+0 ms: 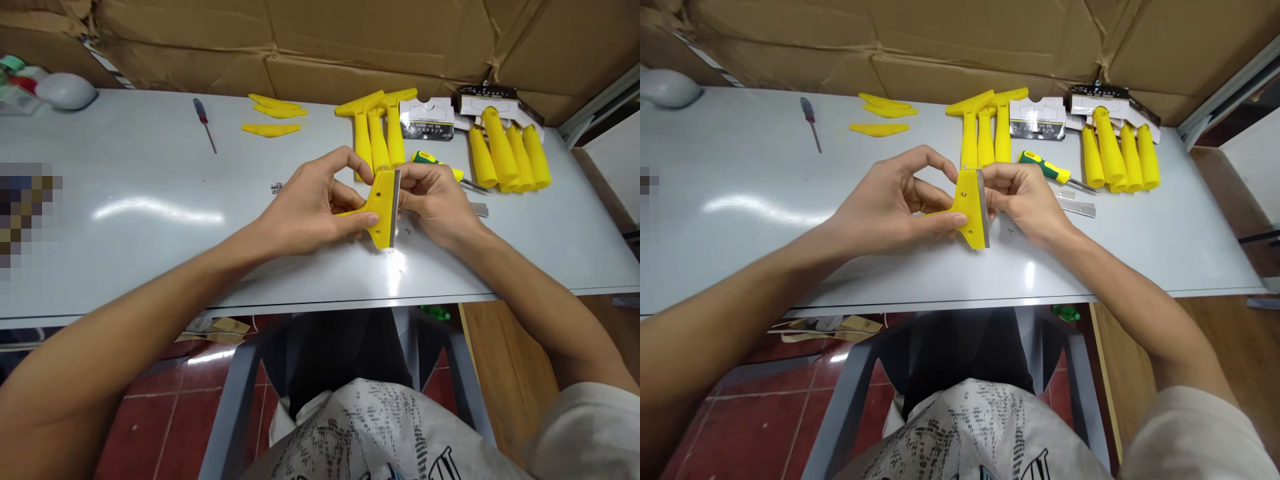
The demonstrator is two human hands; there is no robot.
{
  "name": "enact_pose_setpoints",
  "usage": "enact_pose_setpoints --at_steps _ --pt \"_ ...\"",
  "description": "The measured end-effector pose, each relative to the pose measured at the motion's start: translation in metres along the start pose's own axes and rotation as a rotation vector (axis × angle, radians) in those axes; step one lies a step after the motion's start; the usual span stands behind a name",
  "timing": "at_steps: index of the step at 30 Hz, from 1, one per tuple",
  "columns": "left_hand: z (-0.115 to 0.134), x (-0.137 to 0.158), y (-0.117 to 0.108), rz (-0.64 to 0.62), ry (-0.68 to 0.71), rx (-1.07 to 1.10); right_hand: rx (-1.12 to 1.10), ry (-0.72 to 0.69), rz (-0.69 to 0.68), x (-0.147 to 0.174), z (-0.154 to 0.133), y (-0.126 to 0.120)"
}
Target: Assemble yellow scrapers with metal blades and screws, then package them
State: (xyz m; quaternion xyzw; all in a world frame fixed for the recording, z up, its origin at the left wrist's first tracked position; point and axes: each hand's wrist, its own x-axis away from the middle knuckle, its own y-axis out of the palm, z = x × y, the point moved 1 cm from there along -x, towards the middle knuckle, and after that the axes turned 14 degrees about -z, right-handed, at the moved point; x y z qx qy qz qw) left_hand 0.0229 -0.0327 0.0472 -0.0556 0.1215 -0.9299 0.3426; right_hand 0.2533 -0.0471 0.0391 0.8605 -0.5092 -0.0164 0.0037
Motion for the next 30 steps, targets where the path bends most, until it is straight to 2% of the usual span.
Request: enact_pose_setpoints --at_steps 7,13,19,30 --pt "0.002 0.002 0.004 0.002 0.01 -0.004 -0.005 0.08 -0.052 0.004 0.003 0.0" --pt "0.002 0.002 0.007 0.002 0.013 -0.015 -0.016 0.043 -0.09 0.004 0.004 -0.003" --pt "0.008 0.004 0.007 0.01 -0.012 -0.007 -0.079 -0.05 -0.205 0.0 0.014 -0.014" --pt "0.007 0.004 0.008 0.017 -0.004 -0.025 0.013 -0.069 -0.166 0.001 0.013 -0.012"
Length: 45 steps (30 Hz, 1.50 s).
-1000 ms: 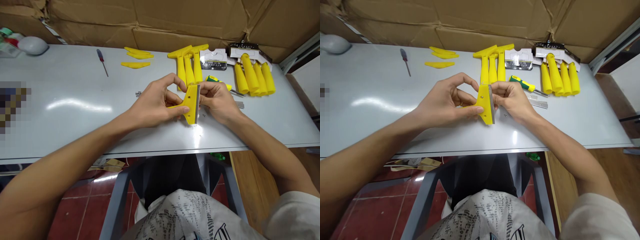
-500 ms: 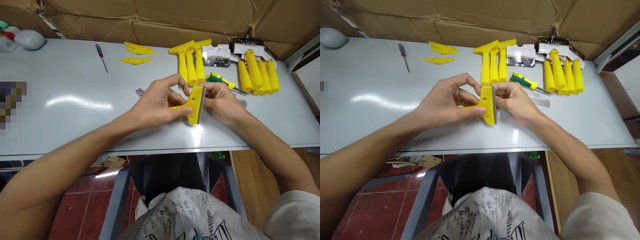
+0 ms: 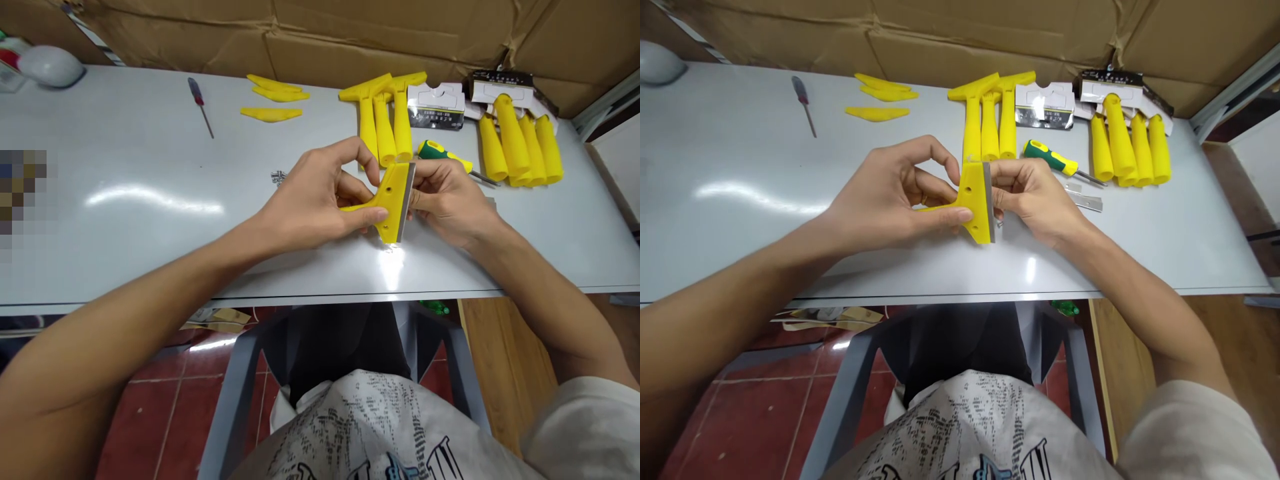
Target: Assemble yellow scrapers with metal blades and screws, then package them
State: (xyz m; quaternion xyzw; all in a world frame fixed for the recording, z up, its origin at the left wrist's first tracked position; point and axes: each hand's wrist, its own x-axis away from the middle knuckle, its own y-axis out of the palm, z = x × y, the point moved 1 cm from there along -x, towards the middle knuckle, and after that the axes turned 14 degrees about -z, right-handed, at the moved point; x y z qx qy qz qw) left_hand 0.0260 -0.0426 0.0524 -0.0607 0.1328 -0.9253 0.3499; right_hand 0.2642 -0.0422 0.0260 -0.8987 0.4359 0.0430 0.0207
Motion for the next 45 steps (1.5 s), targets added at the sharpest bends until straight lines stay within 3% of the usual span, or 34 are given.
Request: enact_pose_setpoints --at_steps 8,17,26,29,31,34,36,40,45 --pt "0.002 -0.001 0.001 0.01 0.002 0.002 0.061 -0.059 0.084 0.001 -0.011 0.002" --pt "0.008 0.001 -0.001 0.083 -0.032 -0.037 -0.063 0.082 0.018 0.011 -0.025 0.005" --pt "0.008 0.0 -0.005 0.154 0.07 -0.058 -0.037 0.064 -0.017 0.015 -0.039 0.011" --pt "0.005 -0.003 -0.012 0.139 0.091 -0.044 0.123 0.034 0.122 0.016 -0.037 -0.006" --pt "0.001 -0.005 -0.018 0.124 0.096 -0.01 0.383 0.0 0.19 0.018 -0.036 -0.024" --pt "-0.004 -0.007 -0.026 0.126 0.084 0.024 0.794 0.015 0.088 0.019 -0.033 -0.047" --pt "-0.005 -0.007 -0.028 0.138 0.076 0.047 0.942 0.034 -0.013 0.019 -0.027 -0.055" --pt "-0.002 -0.006 -0.025 0.131 0.027 0.115 1.09 0.096 -0.074 0.016 -0.013 -0.059" --pt "0.002 -0.005 -0.018 0.089 -0.004 0.197 1.097 0.061 -0.007 0.014 -0.009 -0.06"
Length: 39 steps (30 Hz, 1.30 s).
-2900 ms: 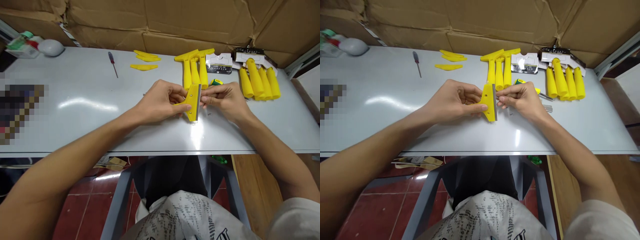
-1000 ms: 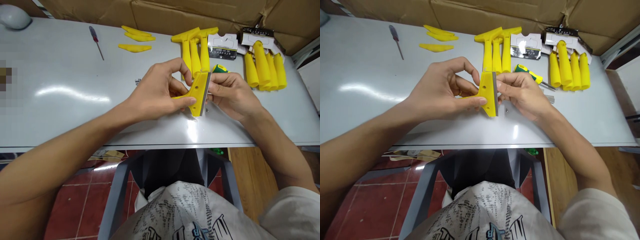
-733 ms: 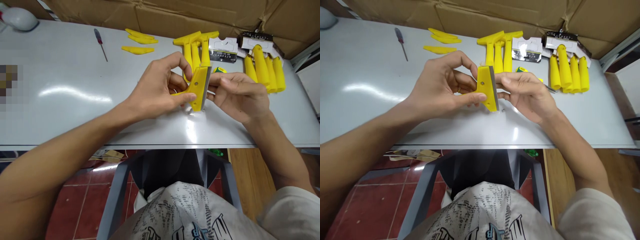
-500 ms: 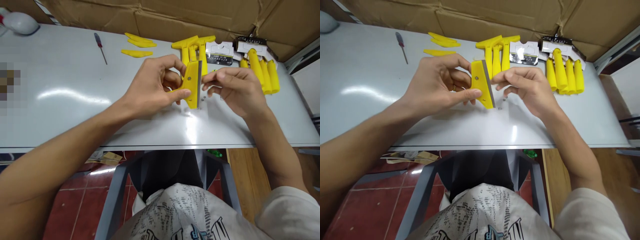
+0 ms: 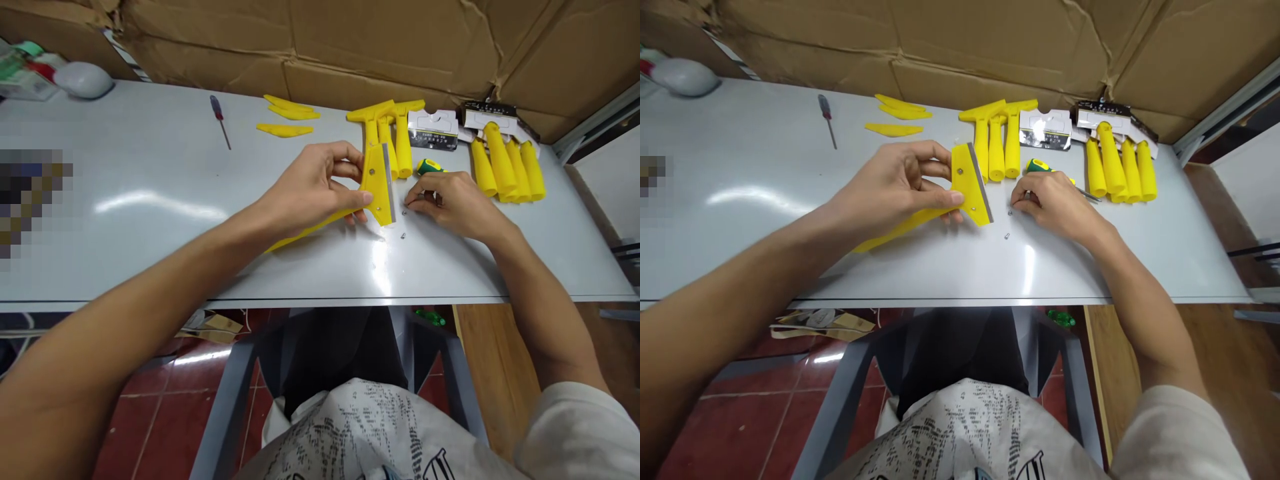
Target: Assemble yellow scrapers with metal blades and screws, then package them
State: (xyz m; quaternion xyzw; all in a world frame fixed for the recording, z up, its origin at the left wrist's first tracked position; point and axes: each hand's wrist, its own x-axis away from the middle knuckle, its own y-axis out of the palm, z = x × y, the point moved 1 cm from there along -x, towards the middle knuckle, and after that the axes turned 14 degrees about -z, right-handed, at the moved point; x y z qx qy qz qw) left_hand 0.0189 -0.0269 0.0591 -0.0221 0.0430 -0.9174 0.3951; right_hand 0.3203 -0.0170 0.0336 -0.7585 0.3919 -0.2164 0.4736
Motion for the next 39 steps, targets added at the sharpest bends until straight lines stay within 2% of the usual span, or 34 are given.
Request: enact_pose_setpoints --at_steps 2,6,9,16,25,39 --pt "-0.001 0.0 0.002 -0.009 0.002 0.034 -0.054 0.0 0.086 0.001 -0.006 -0.003" --pt "-0.005 0.0 0.005 -0.049 0.018 0.019 -0.192 -0.097 0.377 0.004 -0.03 -0.002" --pt "-0.009 -0.001 0.009 -0.081 0.012 -0.003 -0.179 -0.168 0.468 0.003 -0.045 0.009" --pt "-0.007 0.0 0.016 -0.109 0.004 0.008 -0.06 -0.315 0.48 -0.006 -0.05 0.029" --pt "-0.01 0.002 0.017 -0.071 0.035 -0.028 -0.177 -0.115 0.448 0.001 -0.068 0.028" --pt "-0.008 0.006 0.021 0.009 -0.009 -0.148 -0.214 -0.122 0.521 0.001 -0.072 0.036"
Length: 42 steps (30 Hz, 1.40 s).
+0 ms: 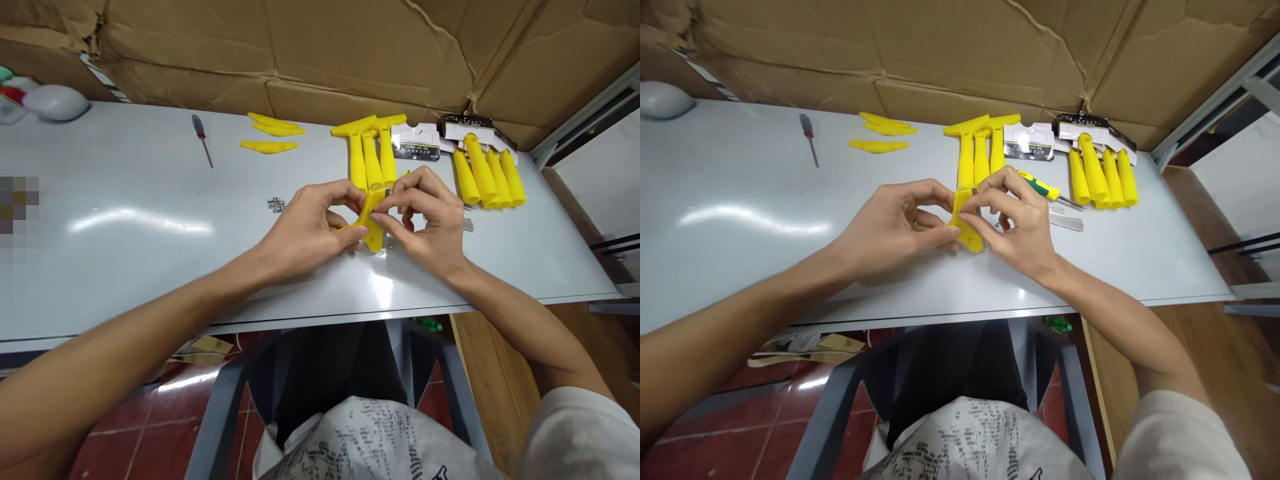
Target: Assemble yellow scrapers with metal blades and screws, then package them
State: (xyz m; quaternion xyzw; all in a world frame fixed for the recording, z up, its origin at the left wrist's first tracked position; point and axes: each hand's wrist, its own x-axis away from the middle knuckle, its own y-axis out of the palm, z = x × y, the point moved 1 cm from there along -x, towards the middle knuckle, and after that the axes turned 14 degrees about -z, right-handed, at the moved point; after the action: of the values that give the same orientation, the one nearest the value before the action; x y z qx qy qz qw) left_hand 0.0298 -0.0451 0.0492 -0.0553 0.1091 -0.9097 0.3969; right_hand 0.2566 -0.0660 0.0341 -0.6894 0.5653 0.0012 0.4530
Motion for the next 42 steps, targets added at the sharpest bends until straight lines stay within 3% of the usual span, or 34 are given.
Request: enact_pose_setpoints --at_steps 6,10,15,21,25,27,28,30,32,35,37,40,42 --pt "0.002 0.003 0.002 0.016 0.018 -0.012 -0.181 0.09 0.001 0.003 -0.002 0.007" --pt "0.003 0.004 0.003 0.029 0.019 -0.076 -0.36 0.188 -0.073 0.002 0.002 0.006" --pt "0.003 0.005 0.004 0.07 0.083 -0.176 -0.439 0.216 -0.105 0.0 0.002 0.001" --pt "-0.004 0.004 0.004 0.1 0.196 -0.336 -0.532 0.142 -0.104 -0.002 0.004 0.004" --pt "-0.011 0.003 0.001 0.14 0.333 -0.534 -0.592 0.051 -0.28 -0.011 0.018 -0.014" --pt "-0.013 0.003 -0.002 0.195 0.402 -0.615 -0.472 0.05 -0.309 -0.017 0.032 -0.038" --pt "-0.013 0.002 -0.004 0.227 0.44 -0.654 -0.342 0.05 -0.258 -0.019 0.04 -0.053" --pt "-0.015 0.002 -0.009 0.274 0.51 -0.736 0.062 0.096 -0.204 -0.022 0.056 -0.081" --pt "-0.018 0.001 -0.013 0.284 0.547 -0.83 0.377 0.185 -0.34 -0.022 0.072 -0.098" --pt "-0.023 -0.002 -0.017 0.289 0.655 -1.011 0.578 0.331 -0.574 -0.021 0.082 -0.102" --pt "-0.026 -0.005 -0.017 0.331 0.754 -1.15 0.699 0.377 -0.632 -0.022 0.076 -0.096" --pt "-0.03 -0.015 -0.018 0.416 0.86 -1.364 0.91 0.385 -0.572 -0.029 0.051 -0.094" --pt "-0.033 -0.025 -0.019 0.44 0.91 -1.511 0.952 0.336 -0.425 -0.039 0.036 -0.101"
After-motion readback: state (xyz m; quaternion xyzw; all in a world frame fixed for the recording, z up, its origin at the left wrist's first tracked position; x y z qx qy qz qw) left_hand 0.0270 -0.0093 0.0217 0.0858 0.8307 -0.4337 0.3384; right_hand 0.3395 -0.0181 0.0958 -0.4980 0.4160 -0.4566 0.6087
